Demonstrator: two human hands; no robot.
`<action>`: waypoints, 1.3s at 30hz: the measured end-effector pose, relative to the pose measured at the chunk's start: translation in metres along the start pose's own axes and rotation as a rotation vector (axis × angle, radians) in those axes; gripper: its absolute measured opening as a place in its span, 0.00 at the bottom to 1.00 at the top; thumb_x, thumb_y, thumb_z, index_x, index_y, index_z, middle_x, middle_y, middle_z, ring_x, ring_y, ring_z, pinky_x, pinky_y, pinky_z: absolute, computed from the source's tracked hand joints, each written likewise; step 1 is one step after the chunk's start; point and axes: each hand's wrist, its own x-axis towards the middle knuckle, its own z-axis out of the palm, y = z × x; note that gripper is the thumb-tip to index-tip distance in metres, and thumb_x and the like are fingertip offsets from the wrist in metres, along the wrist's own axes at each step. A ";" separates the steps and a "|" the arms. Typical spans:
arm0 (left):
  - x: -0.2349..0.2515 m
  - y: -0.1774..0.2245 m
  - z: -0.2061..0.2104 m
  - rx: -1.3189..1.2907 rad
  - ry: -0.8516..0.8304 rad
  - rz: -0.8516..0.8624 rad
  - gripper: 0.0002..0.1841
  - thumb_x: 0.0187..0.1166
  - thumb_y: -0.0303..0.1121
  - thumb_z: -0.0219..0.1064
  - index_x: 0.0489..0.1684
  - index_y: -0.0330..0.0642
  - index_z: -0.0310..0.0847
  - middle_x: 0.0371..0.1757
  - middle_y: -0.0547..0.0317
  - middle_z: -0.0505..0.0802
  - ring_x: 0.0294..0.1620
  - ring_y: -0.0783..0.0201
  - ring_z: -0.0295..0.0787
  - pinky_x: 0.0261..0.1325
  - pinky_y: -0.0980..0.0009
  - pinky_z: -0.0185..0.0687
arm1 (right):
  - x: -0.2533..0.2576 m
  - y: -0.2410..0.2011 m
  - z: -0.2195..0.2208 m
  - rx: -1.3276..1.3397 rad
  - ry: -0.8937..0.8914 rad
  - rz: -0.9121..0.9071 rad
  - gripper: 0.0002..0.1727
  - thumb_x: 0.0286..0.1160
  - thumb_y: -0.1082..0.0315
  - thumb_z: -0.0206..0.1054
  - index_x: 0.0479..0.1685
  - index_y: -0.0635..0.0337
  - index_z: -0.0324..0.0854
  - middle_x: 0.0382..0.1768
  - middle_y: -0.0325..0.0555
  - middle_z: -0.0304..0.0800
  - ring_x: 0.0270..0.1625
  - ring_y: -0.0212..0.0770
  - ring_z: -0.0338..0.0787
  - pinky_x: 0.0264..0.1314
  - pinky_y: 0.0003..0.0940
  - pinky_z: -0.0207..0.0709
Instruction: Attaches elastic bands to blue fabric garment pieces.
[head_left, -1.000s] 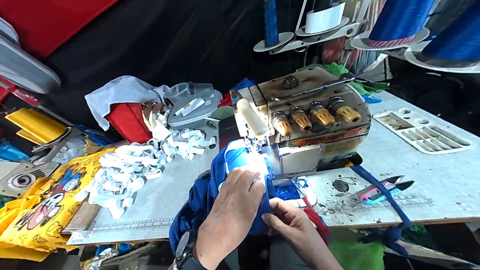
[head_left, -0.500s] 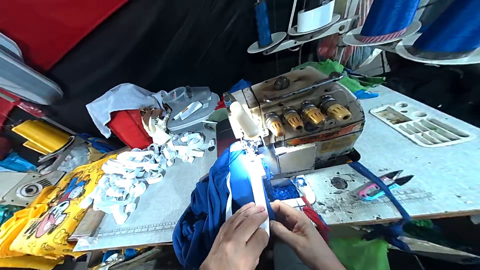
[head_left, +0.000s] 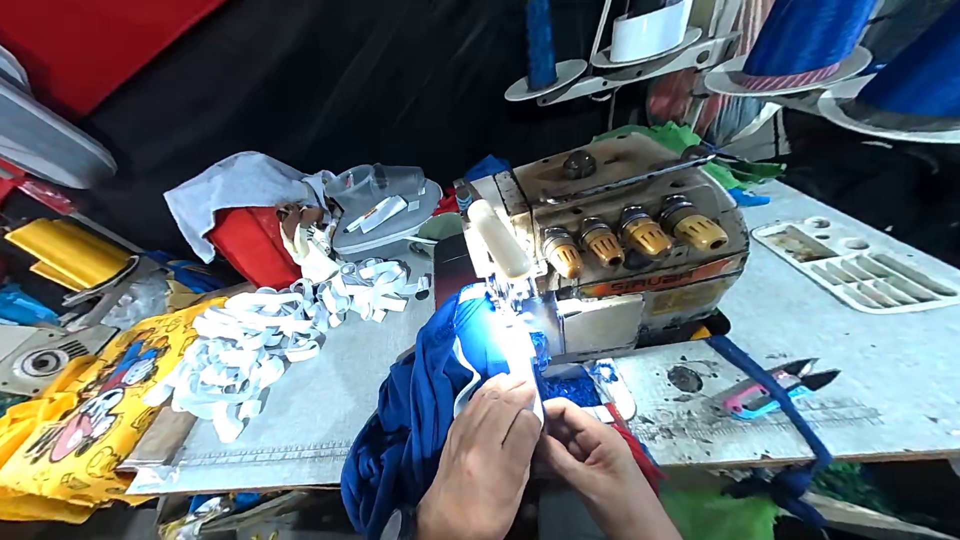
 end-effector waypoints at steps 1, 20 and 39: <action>-0.001 0.003 -0.002 -0.004 -0.001 0.013 0.07 0.79 0.23 0.61 0.36 0.37 0.85 0.47 0.46 0.96 0.58 0.57 0.93 0.70 0.69 0.82 | -0.002 -0.001 0.001 -0.007 -0.004 0.009 0.08 0.72 0.79 0.65 0.48 0.64 0.81 0.36 0.27 0.91 0.38 0.16 0.88 0.45 0.16 0.84; 0.006 0.000 0.001 -0.142 0.046 -0.145 0.01 0.81 0.23 0.64 0.41 0.37 0.79 0.52 0.44 0.84 0.57 0.64 0.85 0.65 0.81 0.80 | 0.003 -0.016 0.003 0.058 0.084 0.086 0.09 0.69 0.83 0.66 0.44 0.63 0.82 0.40 0.27 0.91 0.41 0.18 0.89 0.46 0.18 0.85; 0.000 -0.004 -0.005 -0.038 0.002 0.007 0.06 0.80 0.21 0.61 0.36 0.38 0.83 0.44 0.50 0.95 0.59 0.59 0.90 0.77 0.68 0.74 | -0.010 -0.003 0.008 -0.067 0.107 0.003 0.07 0.74 0.81 0.65 0.46 0.62 0.78 0.34 0.27 0.90 0.35 0.15 0.86 0.41 0.16 0.82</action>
